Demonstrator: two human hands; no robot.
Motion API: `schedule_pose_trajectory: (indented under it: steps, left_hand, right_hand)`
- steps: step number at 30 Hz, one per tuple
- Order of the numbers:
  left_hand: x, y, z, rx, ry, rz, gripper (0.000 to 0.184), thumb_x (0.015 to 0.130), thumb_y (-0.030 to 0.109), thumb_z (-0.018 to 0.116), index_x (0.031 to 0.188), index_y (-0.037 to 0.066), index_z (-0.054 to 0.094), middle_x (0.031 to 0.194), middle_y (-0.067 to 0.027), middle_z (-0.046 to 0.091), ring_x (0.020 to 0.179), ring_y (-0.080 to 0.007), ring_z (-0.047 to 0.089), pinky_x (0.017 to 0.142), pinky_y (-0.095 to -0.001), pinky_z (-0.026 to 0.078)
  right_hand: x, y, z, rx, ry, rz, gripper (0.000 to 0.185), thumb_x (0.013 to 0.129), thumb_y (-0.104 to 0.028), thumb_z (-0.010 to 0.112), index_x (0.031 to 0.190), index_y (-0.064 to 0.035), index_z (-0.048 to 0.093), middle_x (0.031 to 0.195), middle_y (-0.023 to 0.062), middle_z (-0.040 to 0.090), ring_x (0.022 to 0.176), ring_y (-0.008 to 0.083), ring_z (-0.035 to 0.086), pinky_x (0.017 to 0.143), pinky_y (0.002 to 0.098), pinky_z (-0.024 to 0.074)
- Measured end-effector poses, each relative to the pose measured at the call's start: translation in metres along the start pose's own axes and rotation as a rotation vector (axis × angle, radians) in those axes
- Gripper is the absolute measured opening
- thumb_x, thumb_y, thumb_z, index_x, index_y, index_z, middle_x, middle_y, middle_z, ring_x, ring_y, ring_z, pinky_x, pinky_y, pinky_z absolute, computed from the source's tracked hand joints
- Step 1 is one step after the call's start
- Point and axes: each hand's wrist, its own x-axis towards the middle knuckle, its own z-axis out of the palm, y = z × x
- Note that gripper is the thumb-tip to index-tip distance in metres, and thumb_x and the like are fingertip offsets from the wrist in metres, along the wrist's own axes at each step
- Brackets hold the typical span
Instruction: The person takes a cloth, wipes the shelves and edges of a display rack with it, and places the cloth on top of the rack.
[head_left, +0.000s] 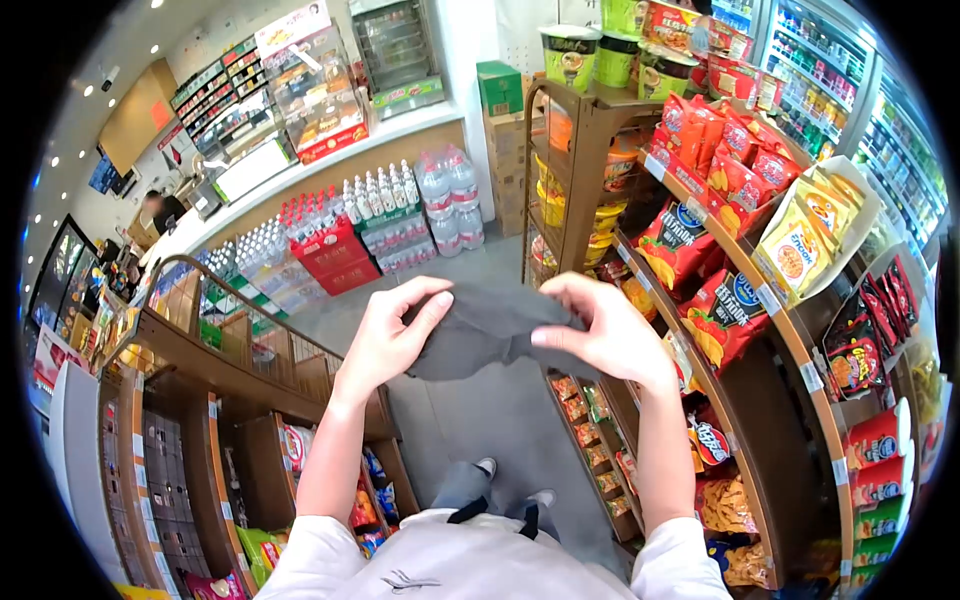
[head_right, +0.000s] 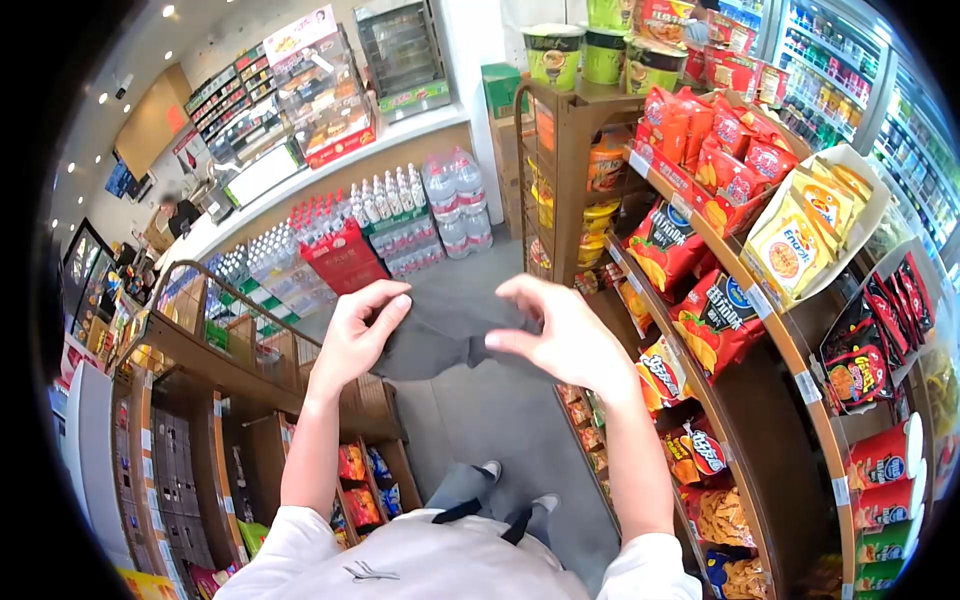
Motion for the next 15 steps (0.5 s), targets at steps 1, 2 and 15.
schedule_pose_trajectory:
  steps: [1, 2, 15]
  left_hand:
    - [0.004, -0.005, 0.001, -0.085, -0.029, 0.009, 0.022, 0.1, 0.015, 0.065, 0.11, -0.005, 0.066, 0.084, 0.0051, 0.063, 0.078, -0.0018, 0.052, 0.067, -0.0217, 0.045]
    - [0.008, -0.003, -0.001, -0.172, -0.11, -0.04, 0.021, 0.1, 0.015, 0.066, 0.11, -0.003, 0.067, 0.084, 0.006, 0.063, 0.077, -0.0016, 0.053, 0.067, -0.0214, 0.045]
    - [0.117, -0.043, -0.016, -0.296, -0.604, 0.109, 0.034, 0.089, 0.004, 0.072, 0.12, -0.004, 0.063, 0.104, -0.0041, 0.07, 0.094, -0.0094, 0.062, 0.084, -0.026, 0.05]
  right_hand:
    - [-0.002, 0.006, -0.004, -0.022, -0.068, -0.062, 0.052, 0.081, -0.026, 0.084, 0.119, 0.0005, 0.062, 0.086, 0.0092, 0.061, 0.078, 0.0162, 0.054, 0.069, 0.0332, 0.0475]
    - [-0.004, 0.013, -0.006, -0.021, -0.119, -0.111, 0.053, 0.082, -0.029, 0.083, 0.121, 0.0009, 0.063, 0.082, 0.0089, 0.06, 0.075, 0.0164, 0.054, 0.069, 0.0333, 0.0481]
    - [0.022, -0.041, -0.036, -0.26, 0.12, 0.21, 0.021, 0.095, -0.016, 0.068, 0.107, 0.0019, 0.067, 0.079, 0.0092, 0.068, 0.069, 0.0133, 0.057, 0.066, 0.0319, 0.0478]
